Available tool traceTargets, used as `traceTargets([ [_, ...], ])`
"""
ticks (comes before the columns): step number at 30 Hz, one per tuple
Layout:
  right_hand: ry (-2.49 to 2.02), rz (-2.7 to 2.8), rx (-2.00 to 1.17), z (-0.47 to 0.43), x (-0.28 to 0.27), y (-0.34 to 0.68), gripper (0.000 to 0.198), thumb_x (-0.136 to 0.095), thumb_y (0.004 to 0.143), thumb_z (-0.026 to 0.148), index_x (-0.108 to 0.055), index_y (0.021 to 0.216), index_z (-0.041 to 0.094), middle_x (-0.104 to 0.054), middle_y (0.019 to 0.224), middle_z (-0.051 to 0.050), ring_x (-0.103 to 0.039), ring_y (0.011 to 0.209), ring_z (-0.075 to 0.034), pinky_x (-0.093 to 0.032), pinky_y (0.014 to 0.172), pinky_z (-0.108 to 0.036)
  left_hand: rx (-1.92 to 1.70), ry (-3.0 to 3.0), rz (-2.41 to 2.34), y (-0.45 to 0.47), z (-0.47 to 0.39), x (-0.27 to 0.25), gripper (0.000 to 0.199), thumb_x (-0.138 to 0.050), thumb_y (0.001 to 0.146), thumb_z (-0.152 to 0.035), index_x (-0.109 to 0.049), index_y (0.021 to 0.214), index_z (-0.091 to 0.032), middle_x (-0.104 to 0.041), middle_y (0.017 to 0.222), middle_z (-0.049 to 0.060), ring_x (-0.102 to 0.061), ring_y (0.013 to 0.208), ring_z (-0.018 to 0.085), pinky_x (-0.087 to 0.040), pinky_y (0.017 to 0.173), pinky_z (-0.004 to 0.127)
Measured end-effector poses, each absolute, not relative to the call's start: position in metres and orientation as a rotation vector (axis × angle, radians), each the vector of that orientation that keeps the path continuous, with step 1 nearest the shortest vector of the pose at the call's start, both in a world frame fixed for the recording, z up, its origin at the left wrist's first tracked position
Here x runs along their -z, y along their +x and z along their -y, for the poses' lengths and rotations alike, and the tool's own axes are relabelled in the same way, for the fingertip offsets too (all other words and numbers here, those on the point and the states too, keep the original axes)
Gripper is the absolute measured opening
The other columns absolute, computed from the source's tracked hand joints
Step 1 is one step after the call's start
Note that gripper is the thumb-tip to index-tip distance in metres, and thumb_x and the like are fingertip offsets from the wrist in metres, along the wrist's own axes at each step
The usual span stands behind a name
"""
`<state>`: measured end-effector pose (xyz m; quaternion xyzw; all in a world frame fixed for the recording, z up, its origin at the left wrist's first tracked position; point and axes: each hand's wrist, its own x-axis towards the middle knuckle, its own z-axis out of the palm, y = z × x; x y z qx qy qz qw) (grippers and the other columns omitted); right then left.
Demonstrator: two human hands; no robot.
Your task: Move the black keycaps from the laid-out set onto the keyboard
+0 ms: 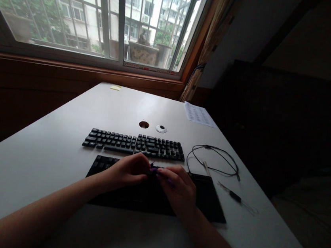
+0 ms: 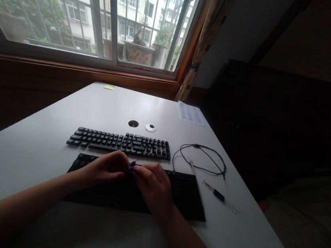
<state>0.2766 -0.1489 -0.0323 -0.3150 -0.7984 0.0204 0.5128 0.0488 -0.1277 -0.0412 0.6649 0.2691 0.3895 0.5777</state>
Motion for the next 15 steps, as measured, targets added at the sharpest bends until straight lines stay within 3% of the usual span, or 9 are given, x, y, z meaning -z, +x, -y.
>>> traceTargets([
  [7,-0.683,1.983,-0.176,0.1491,0.0365,0.2694,0.02,-0.067,0.091,0.015,-0.07,0.108,0.027,-0.068,0.091,-0.002,-0.067,0.081,-0.014,-0.06,0.072,-0.027,-0.953,1.625,-0.673,0.0516,0.1304,0.0376,0.02,-0.073,0.085,-0.024,-0.062,0.099,-0.016,-0.065,0.097,0.006,-0.064,0.092,0.019,-0.053,0.086,0.032],
  [11,-0.657,2.022,-0.216,0.1493,0.0348,0.2684,0.025,-0.065,0.093,0.016,-0.072,0.115,0.027,-0.067,0.089,-0.002,-0.067,0.08,-0.014,-0.06,0.072,-0.027,-0.956,1.57,-0.67,0.0512,0.1291,0.0372,0.022,-0.074,0.086,-0.029,-0.063,0.099,-0.015,-0.065,0.091,0.005,-0.062,0.084,0.016,-0.051,0.078,0.028],
  [15,-0.655,2.037,-0.226,0.1483,0.035,0.2696,0.032,-0.064,0.094,0.015,-0.07,0.122,0.029,-0.067,0.09,-0.003,-0.065,0.081,-0.015,-0.059,0.072,-0.028,-0.914,1.512,-0.634,0.0496,0.1274,0.0383,0.025,-0.076,0.086,-0.031,-0.065,0.1,-0.014,-0.067,0.093,0.005,-0.063,0.087,0.017,-0.051,0.081,0.03],
])
